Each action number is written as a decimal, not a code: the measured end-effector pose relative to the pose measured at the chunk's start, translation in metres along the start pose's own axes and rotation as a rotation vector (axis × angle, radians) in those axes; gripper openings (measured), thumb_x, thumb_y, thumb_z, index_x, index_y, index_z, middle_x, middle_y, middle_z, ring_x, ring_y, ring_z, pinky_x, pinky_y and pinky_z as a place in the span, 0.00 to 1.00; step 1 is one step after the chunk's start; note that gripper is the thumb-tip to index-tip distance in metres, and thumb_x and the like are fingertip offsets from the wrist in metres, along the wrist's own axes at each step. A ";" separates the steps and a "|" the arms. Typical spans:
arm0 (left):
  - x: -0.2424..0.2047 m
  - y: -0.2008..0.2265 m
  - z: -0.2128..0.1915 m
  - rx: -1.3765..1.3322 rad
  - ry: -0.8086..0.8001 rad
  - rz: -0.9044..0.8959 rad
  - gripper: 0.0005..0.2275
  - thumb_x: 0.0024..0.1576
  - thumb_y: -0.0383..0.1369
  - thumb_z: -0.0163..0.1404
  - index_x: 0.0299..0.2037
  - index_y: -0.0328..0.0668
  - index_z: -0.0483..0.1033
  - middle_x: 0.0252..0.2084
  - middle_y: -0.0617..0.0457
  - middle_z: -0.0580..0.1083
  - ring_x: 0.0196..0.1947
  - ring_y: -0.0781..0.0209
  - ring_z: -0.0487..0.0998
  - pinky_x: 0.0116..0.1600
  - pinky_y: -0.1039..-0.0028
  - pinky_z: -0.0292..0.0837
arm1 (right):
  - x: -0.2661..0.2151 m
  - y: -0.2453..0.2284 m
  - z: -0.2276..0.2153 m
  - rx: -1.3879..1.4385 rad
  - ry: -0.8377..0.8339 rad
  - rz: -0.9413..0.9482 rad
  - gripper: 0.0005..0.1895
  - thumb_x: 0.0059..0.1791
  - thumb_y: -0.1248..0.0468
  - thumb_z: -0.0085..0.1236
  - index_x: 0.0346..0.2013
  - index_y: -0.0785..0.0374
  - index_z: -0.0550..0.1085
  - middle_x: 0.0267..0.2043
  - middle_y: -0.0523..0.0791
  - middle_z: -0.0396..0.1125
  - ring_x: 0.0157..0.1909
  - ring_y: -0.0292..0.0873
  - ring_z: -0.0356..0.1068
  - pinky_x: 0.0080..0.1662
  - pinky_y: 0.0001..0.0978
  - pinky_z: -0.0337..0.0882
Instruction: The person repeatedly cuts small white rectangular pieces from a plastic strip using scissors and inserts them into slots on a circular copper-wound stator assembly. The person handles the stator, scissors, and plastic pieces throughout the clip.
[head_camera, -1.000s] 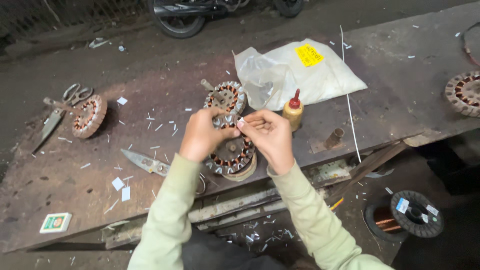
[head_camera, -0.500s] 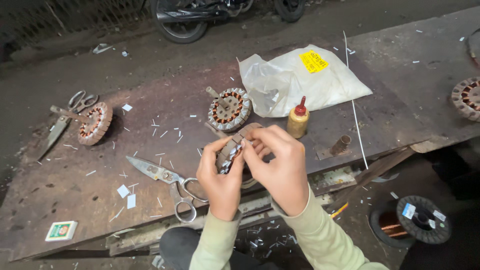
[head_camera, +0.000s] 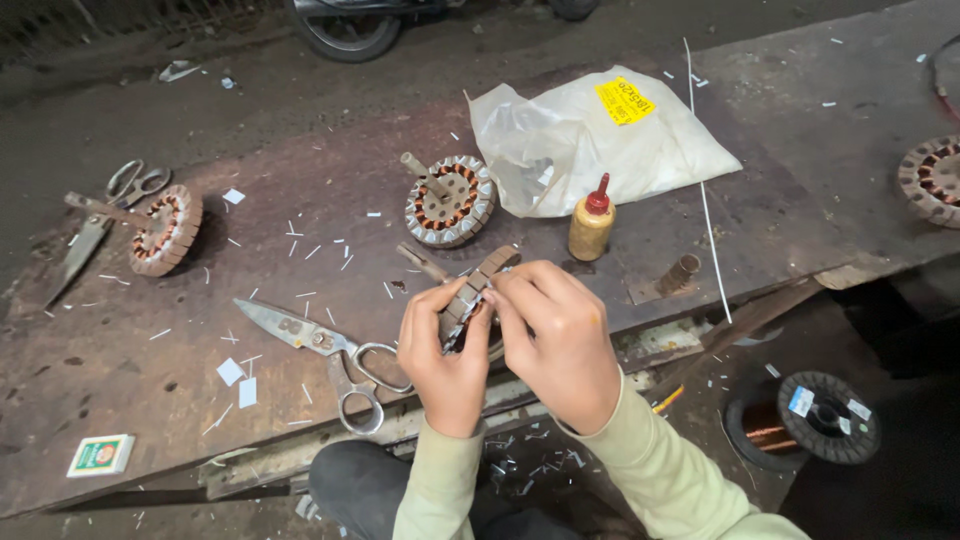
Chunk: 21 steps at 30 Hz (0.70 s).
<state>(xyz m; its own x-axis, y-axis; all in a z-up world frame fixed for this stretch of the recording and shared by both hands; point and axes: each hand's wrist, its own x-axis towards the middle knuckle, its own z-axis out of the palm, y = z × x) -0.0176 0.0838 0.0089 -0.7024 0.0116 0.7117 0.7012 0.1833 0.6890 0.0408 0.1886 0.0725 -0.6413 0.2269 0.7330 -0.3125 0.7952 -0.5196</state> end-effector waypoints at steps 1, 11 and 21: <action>0.001 0.000 0.000 0.000 0.001 0.000 0.12 0.53 0.23 0.62 0.45 0.33 0.75 0.43 0.46 0.77 0.44 0.50 0.80 0.51 0.66 0.74 | 0.001 0.002 0.000 0.006 0.004 -0.022 0.06 0.47 0.74 0.60 0.39 0.69 0.77 0.37 0.50 0.70 0.38 0.53 0.72 0.41 0.41 0.71; 0.000 -0.001 0.000 -0.002 0.004 0.008 0.12 0.54 0.23 0.61 0.45 0.33 0.75 0.42 0.46 0.77 0.43 0.51 0.79 0.50 0.66 0.74 | -0.005 0.013 0.001 -0.019 -0.013 -0.149 0.07 0.46 0.76 0.60 0.39 0.70 0.76 0.40 0.50 0.70 0.42 0.54 0.73 0.44 0.41 0.73; 0.007 -0.004 -0.005 -0.027 -0.069 -0.020 0.15 0.52 0.25 0.64 0.46 0.34 0.74 0.43 0.46 0.75 0.44 0.51 0.78 0.51 0.68 0.72 | -0.006 0.052 0.008 0.385 -0.082 -0.020 0.18 0.48 0.69 0.64 0.53 0.68 0.75 0.58 0.50 0.67 0.59 0.49 0.70 0.60 0.40 0.70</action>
<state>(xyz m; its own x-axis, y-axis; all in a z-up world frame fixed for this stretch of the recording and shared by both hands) -0.0249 0.0779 0.0121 -0.7222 0.0766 0.6874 0.6895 0.1579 0.7068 0.0230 0.2236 0.0375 -0.6814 0.1555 0.7153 -0.5557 0.5261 -0.6437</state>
